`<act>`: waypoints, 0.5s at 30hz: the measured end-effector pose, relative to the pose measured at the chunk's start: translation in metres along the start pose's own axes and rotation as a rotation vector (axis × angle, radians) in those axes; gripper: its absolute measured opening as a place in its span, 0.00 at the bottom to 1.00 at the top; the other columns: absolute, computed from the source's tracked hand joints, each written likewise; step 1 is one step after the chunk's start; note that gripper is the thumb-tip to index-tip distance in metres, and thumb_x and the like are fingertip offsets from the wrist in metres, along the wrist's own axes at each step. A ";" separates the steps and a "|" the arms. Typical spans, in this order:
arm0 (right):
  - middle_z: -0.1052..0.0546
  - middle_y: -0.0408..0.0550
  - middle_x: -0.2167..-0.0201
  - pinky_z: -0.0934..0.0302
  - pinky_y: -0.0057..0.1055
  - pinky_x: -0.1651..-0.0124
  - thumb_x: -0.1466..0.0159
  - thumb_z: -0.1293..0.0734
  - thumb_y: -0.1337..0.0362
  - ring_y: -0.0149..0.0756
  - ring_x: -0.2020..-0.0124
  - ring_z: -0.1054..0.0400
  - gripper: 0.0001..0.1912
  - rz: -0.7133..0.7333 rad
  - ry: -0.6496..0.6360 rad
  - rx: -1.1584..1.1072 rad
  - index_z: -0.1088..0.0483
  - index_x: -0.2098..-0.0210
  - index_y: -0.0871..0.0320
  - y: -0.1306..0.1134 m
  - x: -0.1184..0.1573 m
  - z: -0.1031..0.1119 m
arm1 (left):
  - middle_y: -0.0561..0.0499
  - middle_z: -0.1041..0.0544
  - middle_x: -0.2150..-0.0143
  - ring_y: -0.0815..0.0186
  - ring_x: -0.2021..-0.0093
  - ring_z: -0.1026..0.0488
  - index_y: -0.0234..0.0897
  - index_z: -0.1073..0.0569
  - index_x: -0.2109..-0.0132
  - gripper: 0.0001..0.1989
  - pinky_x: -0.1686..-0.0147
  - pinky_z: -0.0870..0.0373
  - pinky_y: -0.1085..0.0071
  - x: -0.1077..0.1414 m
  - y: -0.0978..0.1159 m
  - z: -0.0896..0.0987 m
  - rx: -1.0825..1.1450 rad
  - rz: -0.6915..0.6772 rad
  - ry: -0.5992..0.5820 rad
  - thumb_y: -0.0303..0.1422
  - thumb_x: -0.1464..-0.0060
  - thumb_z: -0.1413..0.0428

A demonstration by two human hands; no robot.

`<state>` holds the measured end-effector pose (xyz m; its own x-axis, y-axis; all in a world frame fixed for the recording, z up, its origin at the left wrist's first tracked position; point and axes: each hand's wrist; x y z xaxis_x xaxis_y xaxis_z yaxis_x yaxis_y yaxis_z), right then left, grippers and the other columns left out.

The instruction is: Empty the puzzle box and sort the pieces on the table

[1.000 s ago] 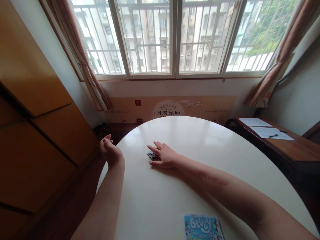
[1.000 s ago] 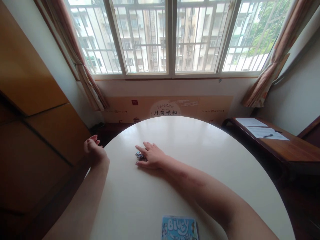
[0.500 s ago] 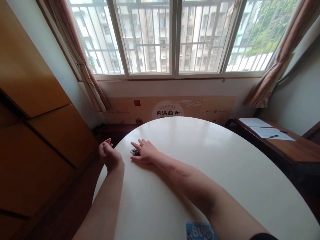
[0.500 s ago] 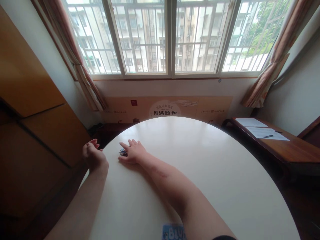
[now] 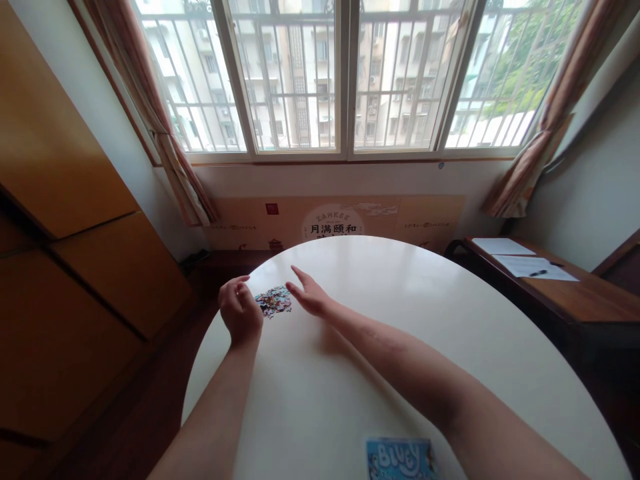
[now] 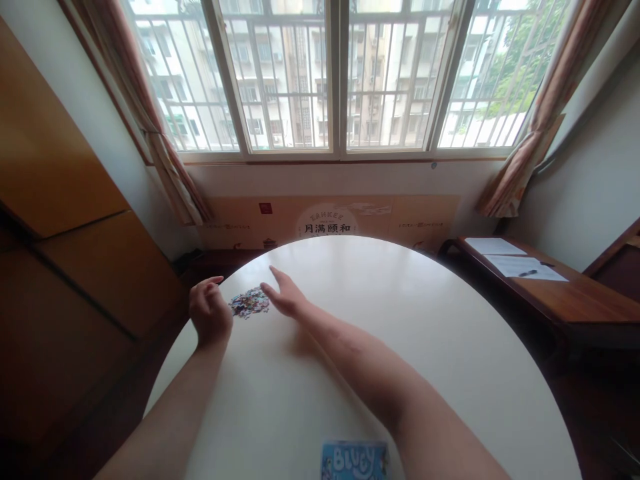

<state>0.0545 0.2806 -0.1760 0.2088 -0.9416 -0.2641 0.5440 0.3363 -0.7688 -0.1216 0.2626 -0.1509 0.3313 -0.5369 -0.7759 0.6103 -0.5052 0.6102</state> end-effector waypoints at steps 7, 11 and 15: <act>0.36 0.61 0.36 0.41 0.47 0.36 0.38 0.36 0.44 0.47 0.35 0.40 0.40 -0.222 0.246 -0.264 0.44 0.33 0.58 0.078 0.131 0.118 | 0.46 0.23 0.61 0.57 0.57 0.27 0.39 0.25 0.64 0.10 0.53 0.31 0.60 0.030 0.076 -0.002 0.049 -0.435 -0.600 0.32 0.38 0.50; 0.34 0.61 0.39 0.39 0.45 0.37 0.39 0.37 0.43 0.45 0.36 0.38 0.39 -0.296 0.474 -0.371 0.42 0.35 0.58 0.099 0.186 0.154 | 0.45 0.23 0.65 0.61 0.64 0.28 0.38 0.26 0.65 0.11 0.64 0.29 0.65 0.084 0.153 0.014 -0.011 -0.791 -1.124 0.29 0.38 0.51; 0.31 0.58 0.41 0.35 0.43 0.40 0.40 0.36 0.44 0.44 0.40 0.34 0.34 -0.301 0.580 -0.430 0.36 0.40 0.57 0.101 0.195 0.156 | 0.37 0.22 0.61 0.51 0.59 0.25 0.34 0.24 0.57 0.14 0.66 0.26 0.58 0.165 0.189 0.044 -0.167 -0.923 -1.324 0.41 0.39 0.46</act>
<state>0.2772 0.1341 -0.2141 -0.4202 -0.8895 -0.1796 0.1224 0.1405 -0.9825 0.0167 0.0487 -0.1568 -0.9371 -0.3275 -0.1206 0.3354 -0.9407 -0.0519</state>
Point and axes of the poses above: each hand's wrist, its own x-axis away from the middle knuckle, its own z-axis out of the back of the hand, y = z × x
